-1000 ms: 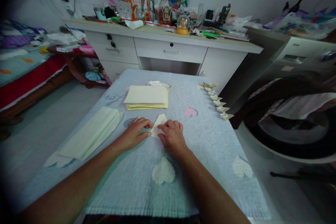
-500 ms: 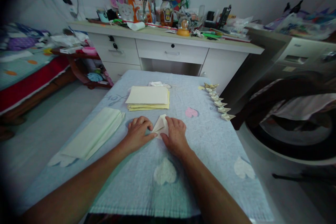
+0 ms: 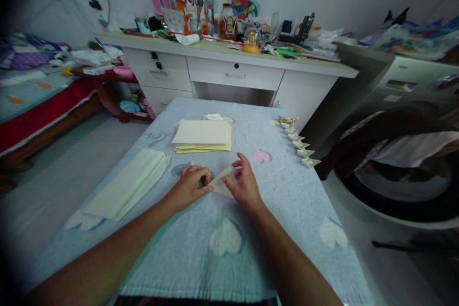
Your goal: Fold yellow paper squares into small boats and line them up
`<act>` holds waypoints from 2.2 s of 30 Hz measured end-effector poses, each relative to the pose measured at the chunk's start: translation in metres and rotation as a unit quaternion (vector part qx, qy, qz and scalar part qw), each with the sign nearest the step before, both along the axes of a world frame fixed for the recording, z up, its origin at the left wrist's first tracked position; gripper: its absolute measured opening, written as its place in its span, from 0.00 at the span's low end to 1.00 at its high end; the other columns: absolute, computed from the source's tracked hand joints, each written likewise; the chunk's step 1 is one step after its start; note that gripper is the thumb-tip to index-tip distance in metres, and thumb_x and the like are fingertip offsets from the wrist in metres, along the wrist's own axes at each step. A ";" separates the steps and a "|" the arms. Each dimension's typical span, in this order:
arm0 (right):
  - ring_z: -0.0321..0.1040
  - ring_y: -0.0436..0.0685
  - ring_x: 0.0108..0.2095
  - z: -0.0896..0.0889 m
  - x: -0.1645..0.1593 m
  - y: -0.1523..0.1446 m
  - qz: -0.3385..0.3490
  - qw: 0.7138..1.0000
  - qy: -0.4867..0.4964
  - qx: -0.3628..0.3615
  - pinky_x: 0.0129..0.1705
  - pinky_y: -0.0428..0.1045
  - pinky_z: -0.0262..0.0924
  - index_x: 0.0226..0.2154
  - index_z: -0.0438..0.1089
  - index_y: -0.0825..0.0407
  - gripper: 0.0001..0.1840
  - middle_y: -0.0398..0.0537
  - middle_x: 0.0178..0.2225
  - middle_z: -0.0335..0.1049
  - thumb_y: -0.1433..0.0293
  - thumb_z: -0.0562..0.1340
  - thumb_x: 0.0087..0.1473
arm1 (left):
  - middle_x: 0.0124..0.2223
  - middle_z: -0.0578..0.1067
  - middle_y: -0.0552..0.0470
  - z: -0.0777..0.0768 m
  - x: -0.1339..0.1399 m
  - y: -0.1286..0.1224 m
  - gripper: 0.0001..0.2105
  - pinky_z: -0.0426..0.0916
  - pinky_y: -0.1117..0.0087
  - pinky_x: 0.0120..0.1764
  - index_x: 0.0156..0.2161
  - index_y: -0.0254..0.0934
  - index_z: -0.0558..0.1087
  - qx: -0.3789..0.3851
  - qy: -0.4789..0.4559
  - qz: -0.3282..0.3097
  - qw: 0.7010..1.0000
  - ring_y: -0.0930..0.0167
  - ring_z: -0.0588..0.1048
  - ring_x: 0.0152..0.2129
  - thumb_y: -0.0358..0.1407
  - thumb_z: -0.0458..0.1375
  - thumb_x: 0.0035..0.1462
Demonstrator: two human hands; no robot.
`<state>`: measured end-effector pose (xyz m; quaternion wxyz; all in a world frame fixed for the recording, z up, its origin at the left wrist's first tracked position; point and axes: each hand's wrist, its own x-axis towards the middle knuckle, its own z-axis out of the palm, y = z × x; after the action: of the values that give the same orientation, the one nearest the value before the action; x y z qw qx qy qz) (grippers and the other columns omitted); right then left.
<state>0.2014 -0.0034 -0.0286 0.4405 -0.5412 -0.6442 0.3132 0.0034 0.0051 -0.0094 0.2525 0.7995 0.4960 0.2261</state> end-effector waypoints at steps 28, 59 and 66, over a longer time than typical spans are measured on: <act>0.58 0.48 0.25 0.023 -0.005 -0.014 0.115 0.948 0.251 -0.161 0.25 0.43 0.51 0.36 0.65 0.51 0.16 0.40 0.26 0.63 0.58 0.64 0.50 | 0.24 0.71 0.59 0.000 0.001 0.002 0.14 0.58 0.77 0.24 0.37 0.36 0.68 -0.227 -0.386 0.072 0.891 0.76 0.68 0.19 0.39 0.64 0.46; 0.57 0.48 0.26 0.017 -0.014 -0.018 0.102 0.988 0.077 -0.084 0.29 0.43 0.53 0.33 0.65 0.51 0.03 0.38 0.25 0.60 0.71 0.59 0.52 | 0.30 0.75 0.53 -0.010 -0.001 0.009 0.12 0.63 0.74 0.31 0.34 0.34 0.76 -0.155 -0.294 0.080 0.940 0.72 0.71 0.28 0.40 0.55 0.55; 0.58 0.48 0.26 0.021 -0.015 -0.019 0.110 0.988 0.077 -0.078 0.30 0.43 0.54 0.32 0.65 0.51 0.02 0.38 0.25 0.60 0.72 0.58 0.52 | 0.27 0.72 0.56 -0.010 -0.001 0.010 0.10 0.62 0.76 0.29 0.31 0.34 0.74 -0.165 -0.320 0.084 0.929 0.75 0.68 0.25 0.40 0.58 0.53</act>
<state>0.1860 -0.0224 -0.0077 0.4080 -0.4739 -0.6379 0.4495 0.0021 0.0153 -0.0198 0.5061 0.5872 0.4845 0.4053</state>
